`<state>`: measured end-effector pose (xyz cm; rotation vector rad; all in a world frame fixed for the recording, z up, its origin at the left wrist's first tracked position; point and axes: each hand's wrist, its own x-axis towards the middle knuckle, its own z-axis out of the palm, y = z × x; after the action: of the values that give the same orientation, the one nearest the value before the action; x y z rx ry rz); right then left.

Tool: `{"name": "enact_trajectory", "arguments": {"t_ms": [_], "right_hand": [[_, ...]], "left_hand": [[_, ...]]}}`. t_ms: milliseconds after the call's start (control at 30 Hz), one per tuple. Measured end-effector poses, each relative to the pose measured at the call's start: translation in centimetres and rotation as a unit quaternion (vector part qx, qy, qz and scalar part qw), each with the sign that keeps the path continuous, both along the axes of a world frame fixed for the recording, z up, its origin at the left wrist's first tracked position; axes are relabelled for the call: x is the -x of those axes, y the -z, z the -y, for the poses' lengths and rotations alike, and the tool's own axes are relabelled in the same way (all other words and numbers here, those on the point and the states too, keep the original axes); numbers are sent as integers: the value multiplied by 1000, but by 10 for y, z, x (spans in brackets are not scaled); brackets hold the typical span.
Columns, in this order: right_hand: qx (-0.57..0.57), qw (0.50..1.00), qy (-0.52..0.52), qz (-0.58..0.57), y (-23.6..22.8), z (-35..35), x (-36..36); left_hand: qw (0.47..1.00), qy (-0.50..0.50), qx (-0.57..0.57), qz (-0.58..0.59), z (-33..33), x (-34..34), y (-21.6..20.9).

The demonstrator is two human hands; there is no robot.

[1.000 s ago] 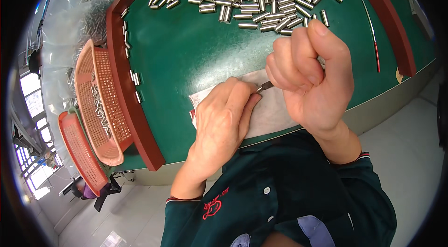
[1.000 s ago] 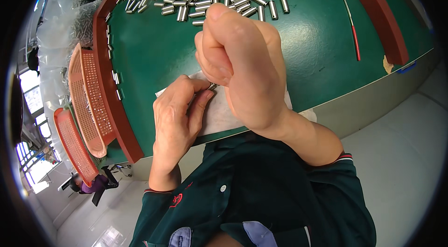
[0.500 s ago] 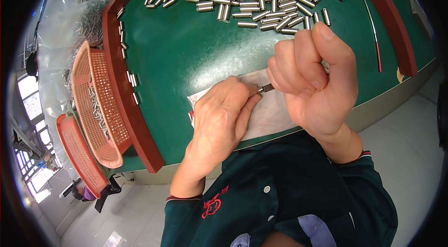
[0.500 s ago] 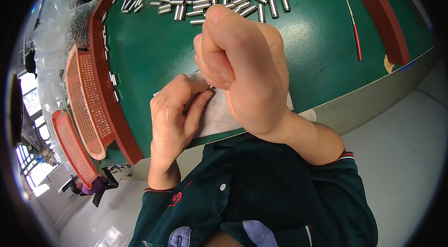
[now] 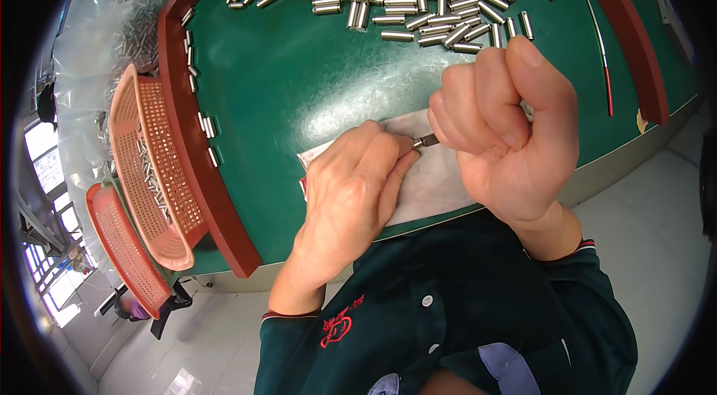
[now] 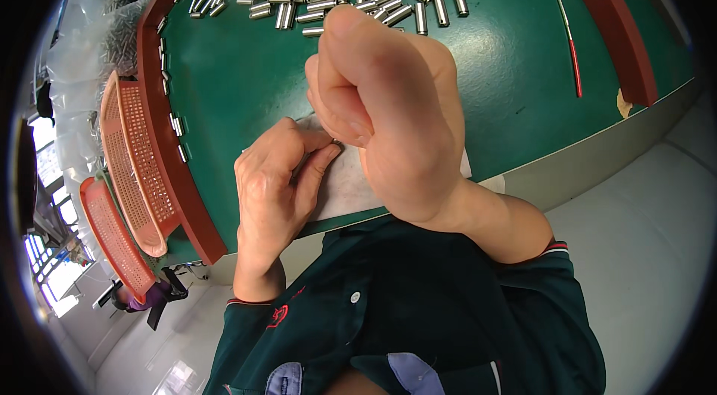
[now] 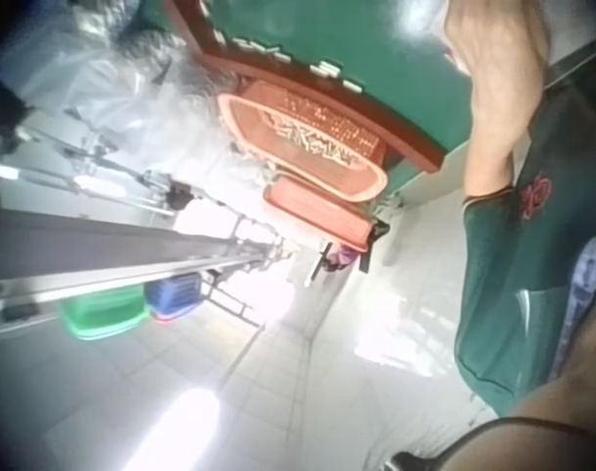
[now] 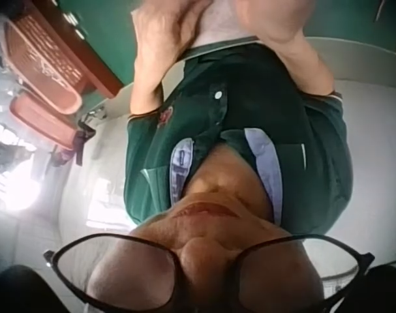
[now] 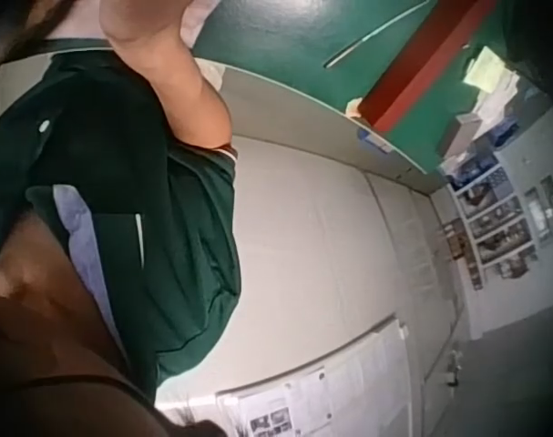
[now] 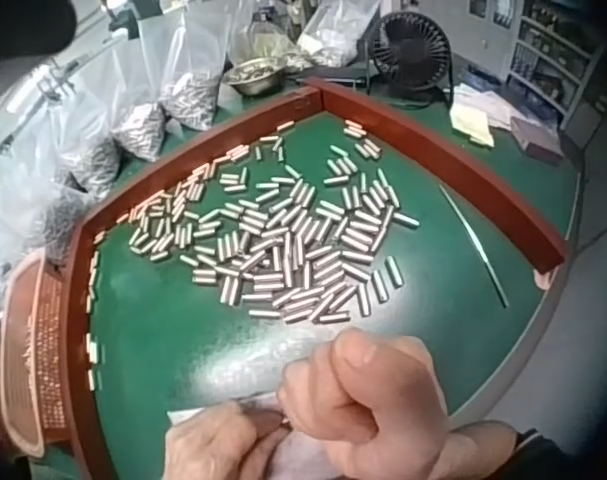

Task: Assembling small cylindrical metal components on a workbench.

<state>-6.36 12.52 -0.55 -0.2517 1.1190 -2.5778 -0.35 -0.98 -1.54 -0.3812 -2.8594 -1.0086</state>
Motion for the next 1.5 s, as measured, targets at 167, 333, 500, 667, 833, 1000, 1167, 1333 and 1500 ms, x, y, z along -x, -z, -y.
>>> {"name": "enact_trajectory", "arguments": {"t_ms": [167, 333, 500, 667, 833, 1000, 1167, 1333, 1500], "right_hand": [[-49, 998, -1, -36, -1, 3, -2], [-81, 996, -8, -37, -2, 6, -2], [-125, 991, -2, -48, -3, 13, -1], [-146, 985, 20, -85, -12, 14, -10], [-95, 994, 52, -8, -6, 12, -1], [-29, 997, 66, -11, -2, 11, -9], [-39, 997, 57, -40, 3, 7, -10], [-48, 997, 48, -46, 4, 8, -11], [-58, 996, 45, -49, 1, 7, -10]], "left_hand": [[999, 10, -38, 2, 3, 3, 4], [999, 3, -48, 8, 3, 4, 3], [996, 3, -92, 19, 1, 3, -1], [996, -3, -93, 4, -2, 2, 3], [998, -19, 32, -52, -7, -6, 7], [990, -83, 59, -95, 8, -19, -20], [899, -309, 216, -222, 79, -45, -74], [830, -417, 301, -216, 171, -72, -95], [772, -397, 450, -210, 184, -72, -93]]}}
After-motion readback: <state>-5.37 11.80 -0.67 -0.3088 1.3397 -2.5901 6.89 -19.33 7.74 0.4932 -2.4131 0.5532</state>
